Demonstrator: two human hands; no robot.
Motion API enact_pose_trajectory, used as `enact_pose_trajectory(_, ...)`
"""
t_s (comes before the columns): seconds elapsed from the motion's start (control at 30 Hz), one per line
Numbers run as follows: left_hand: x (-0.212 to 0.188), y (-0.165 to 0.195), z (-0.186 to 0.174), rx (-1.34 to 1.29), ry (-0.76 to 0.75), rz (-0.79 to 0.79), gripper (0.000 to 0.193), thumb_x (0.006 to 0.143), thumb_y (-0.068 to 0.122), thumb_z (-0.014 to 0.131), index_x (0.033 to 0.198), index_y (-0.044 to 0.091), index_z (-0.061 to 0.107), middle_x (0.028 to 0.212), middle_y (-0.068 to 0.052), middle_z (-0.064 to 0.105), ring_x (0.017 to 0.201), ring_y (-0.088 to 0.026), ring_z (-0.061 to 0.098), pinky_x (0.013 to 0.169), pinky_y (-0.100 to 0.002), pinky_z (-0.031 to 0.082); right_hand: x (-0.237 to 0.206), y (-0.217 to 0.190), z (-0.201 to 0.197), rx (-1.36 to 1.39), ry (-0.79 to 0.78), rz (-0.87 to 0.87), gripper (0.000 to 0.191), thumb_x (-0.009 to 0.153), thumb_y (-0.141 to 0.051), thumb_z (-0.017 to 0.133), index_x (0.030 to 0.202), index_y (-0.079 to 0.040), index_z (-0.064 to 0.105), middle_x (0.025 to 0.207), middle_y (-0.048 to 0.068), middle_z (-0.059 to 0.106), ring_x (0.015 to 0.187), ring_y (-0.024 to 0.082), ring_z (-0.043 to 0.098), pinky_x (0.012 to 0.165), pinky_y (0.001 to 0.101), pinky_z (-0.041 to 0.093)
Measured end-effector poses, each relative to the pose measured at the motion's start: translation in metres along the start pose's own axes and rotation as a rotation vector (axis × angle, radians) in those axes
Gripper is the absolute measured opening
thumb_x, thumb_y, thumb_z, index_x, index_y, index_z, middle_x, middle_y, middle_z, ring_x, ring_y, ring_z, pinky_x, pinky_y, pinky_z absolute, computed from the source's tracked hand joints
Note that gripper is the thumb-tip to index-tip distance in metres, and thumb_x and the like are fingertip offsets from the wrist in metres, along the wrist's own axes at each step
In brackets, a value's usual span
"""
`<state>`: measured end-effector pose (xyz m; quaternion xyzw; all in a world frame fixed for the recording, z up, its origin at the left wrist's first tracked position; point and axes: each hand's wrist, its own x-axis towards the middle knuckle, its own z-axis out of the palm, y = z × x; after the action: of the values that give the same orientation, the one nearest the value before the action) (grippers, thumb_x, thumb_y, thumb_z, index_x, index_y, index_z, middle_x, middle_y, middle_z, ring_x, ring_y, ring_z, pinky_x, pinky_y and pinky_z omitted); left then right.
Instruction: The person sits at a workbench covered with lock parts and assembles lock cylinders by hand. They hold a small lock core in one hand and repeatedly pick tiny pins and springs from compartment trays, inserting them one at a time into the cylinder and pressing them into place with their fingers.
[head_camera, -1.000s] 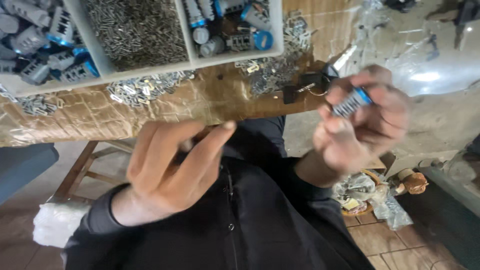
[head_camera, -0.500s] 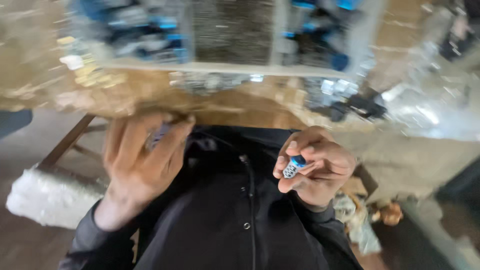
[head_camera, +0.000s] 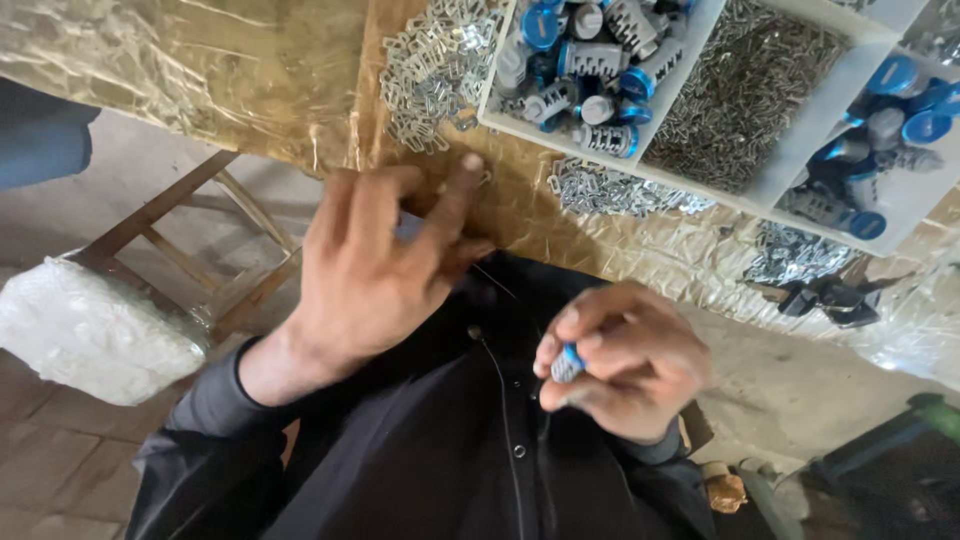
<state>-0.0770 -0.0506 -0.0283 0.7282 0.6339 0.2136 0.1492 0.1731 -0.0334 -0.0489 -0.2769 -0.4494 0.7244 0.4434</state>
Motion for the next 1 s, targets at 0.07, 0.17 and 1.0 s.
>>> enact_pose_trajectory(0.07, 0.001, -0.002, -0.002, 0.032, -0.016, 0.053, 0.041, 0.097, 0.019, 0.084, 0.136, 0.015, 0.074, 0.113, -0.002, 0.056, 0.104, -0.021, 0.059, 0.087, -0.034, 0.054, 0.001, 0.002, 0.001, 0.005, 0.023, 0.04, 0.041, 0.084, 0.005, 0.084, 0.121, 0.0, 0.067, 0.12, 0.019, 0.064, 0.089, 0.024, 0.075, 0.071, 0.0319, 0.07)
enact_pose_trajectory(0.17, 0.01, -0.003, -0.004, -0.022, -0.01, 0.179, 0.025, 0.082, 0.012, 0.083, 0.105, 0.015, 0.077, 0.107, -0.002, 0.063, 0.099, -0.022, 0.063, 0.081, -0.033, 0.058, -0.003, 0.0, -0.001, -0.028, 0.042, 0.086, 0.044, 0.085, 0.008, 0.085, 0.123, -0.001, 0.066, 0.124, 0.019, 0.062, 0.093, 0.023, 0.073, 0.075, 0.0325, 0.069)
enact_pose_trajectory(1.0, 0.018, -0.004, -0.003, -0.303, 0.043, 0.306, 0.027, 0.076, 0.004, 0.087, 0.1, 0.004, 0.075, 0.101, -0.009, 0.068, 0.094, -0.027, 0.067, 0.078, -0.036, 0.059, -0.017, -0.005, -0.015, -0.02, 0.081, 0.013, 0.043, 0.084, 0.006, 0.085, 0.121, -0.001, 0.064, 0.121, 0.018, 0.062, 0.092, 0.022, 0.073, 0.075, 0.0312, 0.07)
